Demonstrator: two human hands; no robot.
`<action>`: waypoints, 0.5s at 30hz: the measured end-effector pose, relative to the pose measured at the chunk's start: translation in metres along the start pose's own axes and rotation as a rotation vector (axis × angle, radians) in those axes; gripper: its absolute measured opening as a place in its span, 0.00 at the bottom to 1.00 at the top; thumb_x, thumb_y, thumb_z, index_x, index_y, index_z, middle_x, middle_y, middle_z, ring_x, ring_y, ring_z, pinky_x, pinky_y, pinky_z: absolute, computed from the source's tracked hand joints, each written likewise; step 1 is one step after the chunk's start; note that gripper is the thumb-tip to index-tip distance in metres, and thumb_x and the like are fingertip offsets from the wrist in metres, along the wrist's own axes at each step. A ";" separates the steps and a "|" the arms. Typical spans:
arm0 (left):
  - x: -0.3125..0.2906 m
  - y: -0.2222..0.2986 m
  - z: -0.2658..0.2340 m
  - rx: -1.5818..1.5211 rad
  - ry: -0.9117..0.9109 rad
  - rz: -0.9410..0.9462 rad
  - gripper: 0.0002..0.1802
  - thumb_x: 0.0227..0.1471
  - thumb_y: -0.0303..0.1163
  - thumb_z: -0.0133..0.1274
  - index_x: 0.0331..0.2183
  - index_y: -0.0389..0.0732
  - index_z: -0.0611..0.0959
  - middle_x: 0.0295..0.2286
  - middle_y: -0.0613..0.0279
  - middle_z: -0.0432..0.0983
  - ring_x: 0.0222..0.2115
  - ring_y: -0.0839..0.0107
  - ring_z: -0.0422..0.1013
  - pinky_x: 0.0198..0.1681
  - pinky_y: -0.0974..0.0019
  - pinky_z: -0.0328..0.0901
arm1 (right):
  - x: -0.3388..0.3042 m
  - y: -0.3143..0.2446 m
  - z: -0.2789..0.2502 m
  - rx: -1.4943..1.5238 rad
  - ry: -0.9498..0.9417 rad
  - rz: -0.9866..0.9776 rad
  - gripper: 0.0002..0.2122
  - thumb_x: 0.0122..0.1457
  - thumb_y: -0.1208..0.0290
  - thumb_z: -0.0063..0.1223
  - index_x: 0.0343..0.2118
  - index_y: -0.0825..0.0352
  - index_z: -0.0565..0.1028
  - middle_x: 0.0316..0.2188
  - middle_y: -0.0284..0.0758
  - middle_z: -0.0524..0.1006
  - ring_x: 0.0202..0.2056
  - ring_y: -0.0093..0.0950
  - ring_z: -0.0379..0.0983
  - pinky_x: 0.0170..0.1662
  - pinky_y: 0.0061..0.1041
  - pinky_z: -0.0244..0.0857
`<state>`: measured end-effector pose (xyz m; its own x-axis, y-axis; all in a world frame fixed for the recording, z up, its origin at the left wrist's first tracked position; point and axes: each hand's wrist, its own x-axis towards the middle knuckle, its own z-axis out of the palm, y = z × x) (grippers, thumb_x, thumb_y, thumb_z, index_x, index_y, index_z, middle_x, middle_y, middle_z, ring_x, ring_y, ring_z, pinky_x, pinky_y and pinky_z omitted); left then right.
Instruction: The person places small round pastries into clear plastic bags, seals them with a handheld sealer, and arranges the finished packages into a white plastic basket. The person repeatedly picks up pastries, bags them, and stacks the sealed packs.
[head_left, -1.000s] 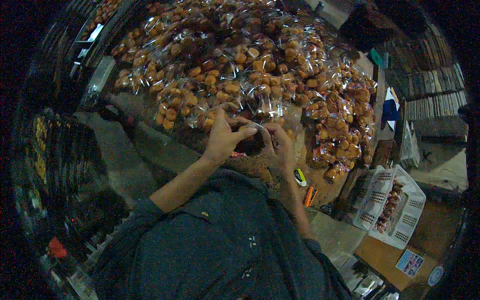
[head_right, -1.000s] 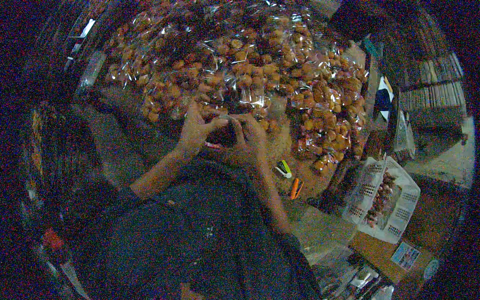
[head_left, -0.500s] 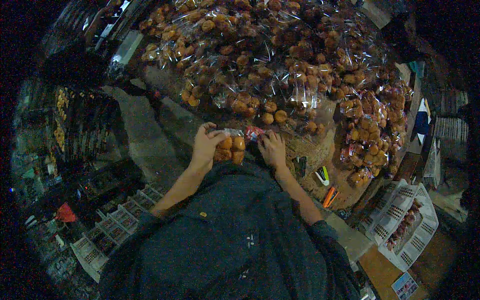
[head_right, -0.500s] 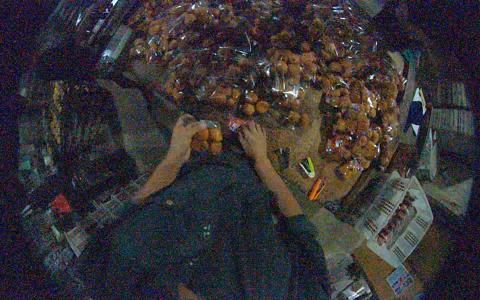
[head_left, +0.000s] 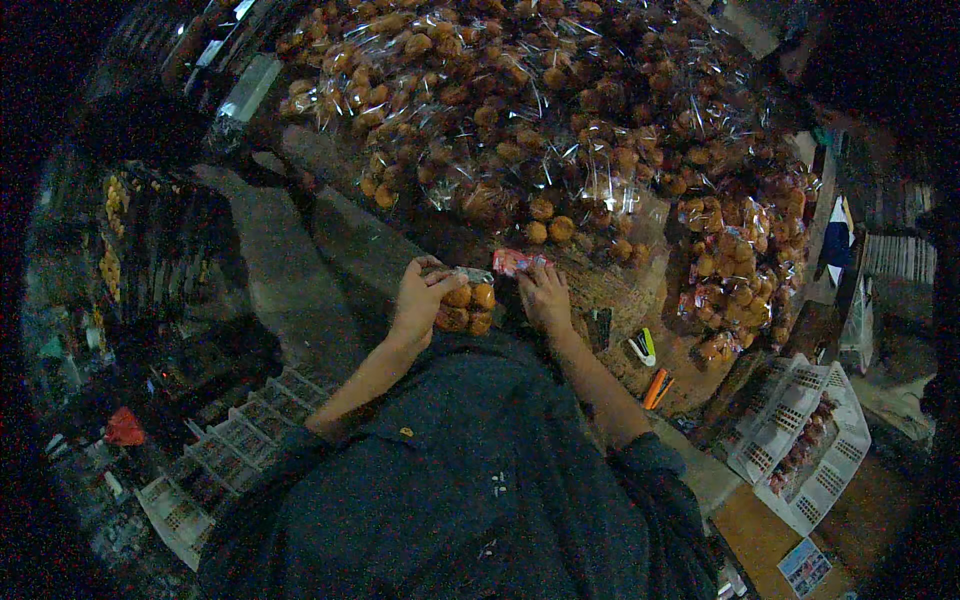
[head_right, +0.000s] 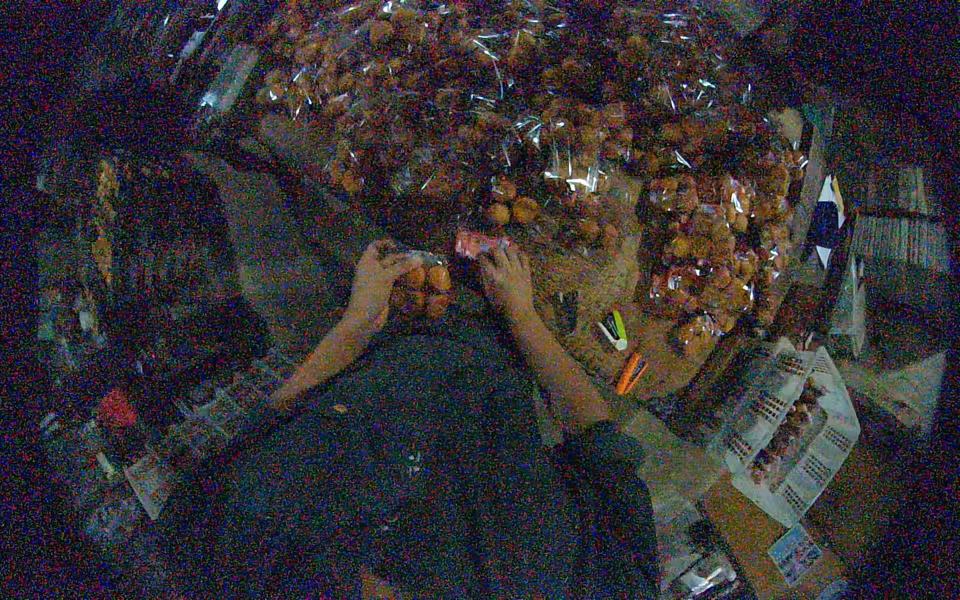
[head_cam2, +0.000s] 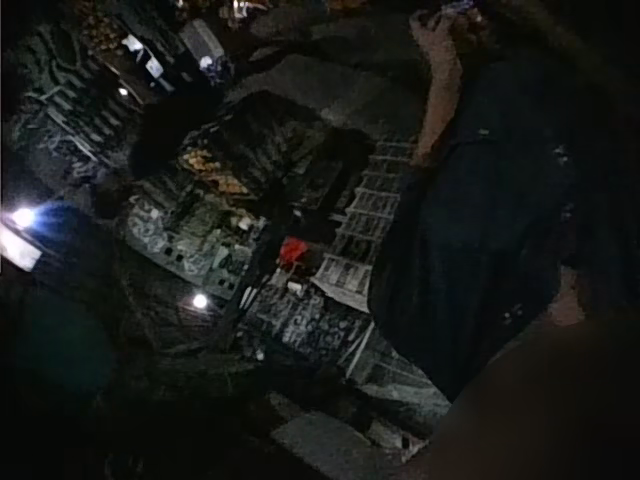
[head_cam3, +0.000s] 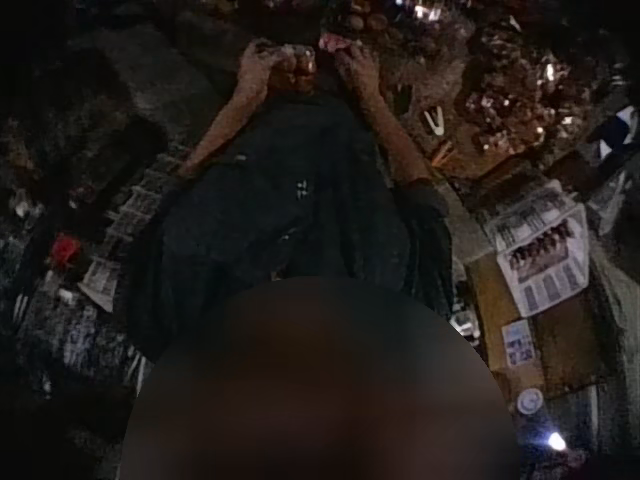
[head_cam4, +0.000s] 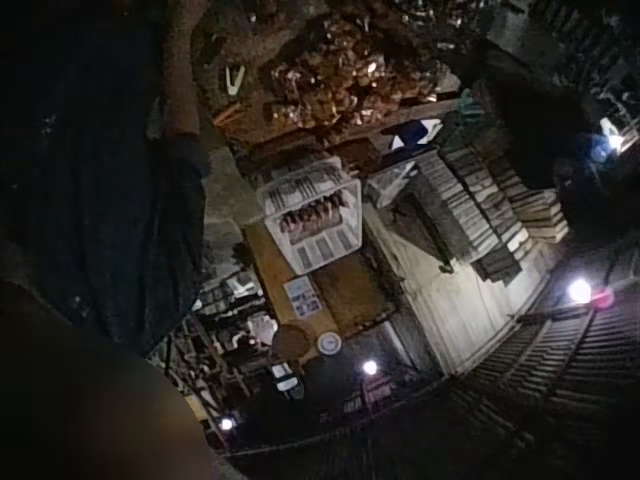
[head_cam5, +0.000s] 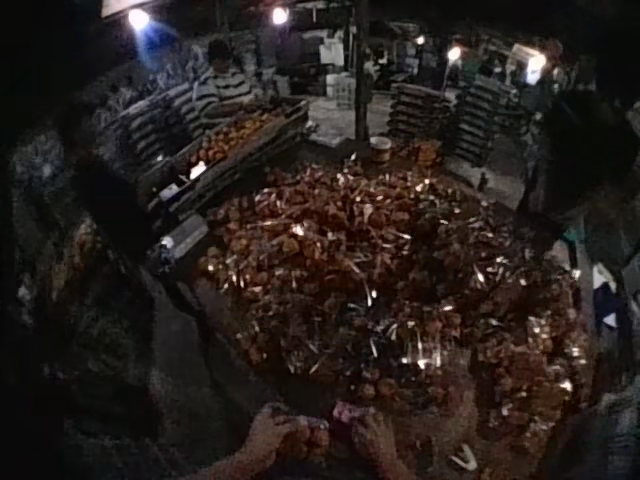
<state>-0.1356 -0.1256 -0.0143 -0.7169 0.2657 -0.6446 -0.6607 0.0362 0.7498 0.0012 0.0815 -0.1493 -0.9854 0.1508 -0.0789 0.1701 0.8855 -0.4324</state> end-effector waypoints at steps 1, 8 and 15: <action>0.000 0.000 0.000 -0.018 -0.007 -0.007 0.28 0.48 0.21 0.67 0.47 0.39 0.69 0.38 0.57 0.78 0.42 0.68 0.74 0.49 0.64 0.69 | -0.001 0.002 0.001 -0.032 -0.060 0.017 0.17 0.57 0.64 0.58 0.51 0.53 0.79 0.58 0.38 0.71 0.61 0.49 0.64 0.62 0.54 0.59; 0.000 0.003 0.002 -0.050 -0.011 -0.033 0.28 0.48 0.21 0.67 0.46 0.39 0.69 0.39 0.56 0.79 0.43 0.67 0.75 0.50 0.64 0.69 | 0.005 0.005 -0.018 0.126 -0.073 -0.080 0.20 0.55 0.71 0.56 0.53 0.52 0.79 0.59 0.39 0.71 0.59 0.53 0.65 0.60 0.48 0.64; 0.014 -0.004 0.002 -0.043 -0.060 -0.039 0.27 0.48 0.21 0.66 0.46 0.39 0.68 0.39 0.54 0.79 0.42 0.66 0.76 0.50 0.64 0.69 | 0.009 -0.001 -0.022 0.185 0.153 -0.059 0.12 0.58 0.72 0.57 0.45 0.62 0.80 0.47 0.43 0.78 0.49 0.47 0.73 0.52 0.43 0.69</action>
<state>-0.1426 -0.1204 -0.0265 -0.6769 0.3224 -0.6617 -0.6975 0.0062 0.7166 -0.0079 0.0922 -0.1298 -0.9805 0.1787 0.0818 0.0967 0.8011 -0.5906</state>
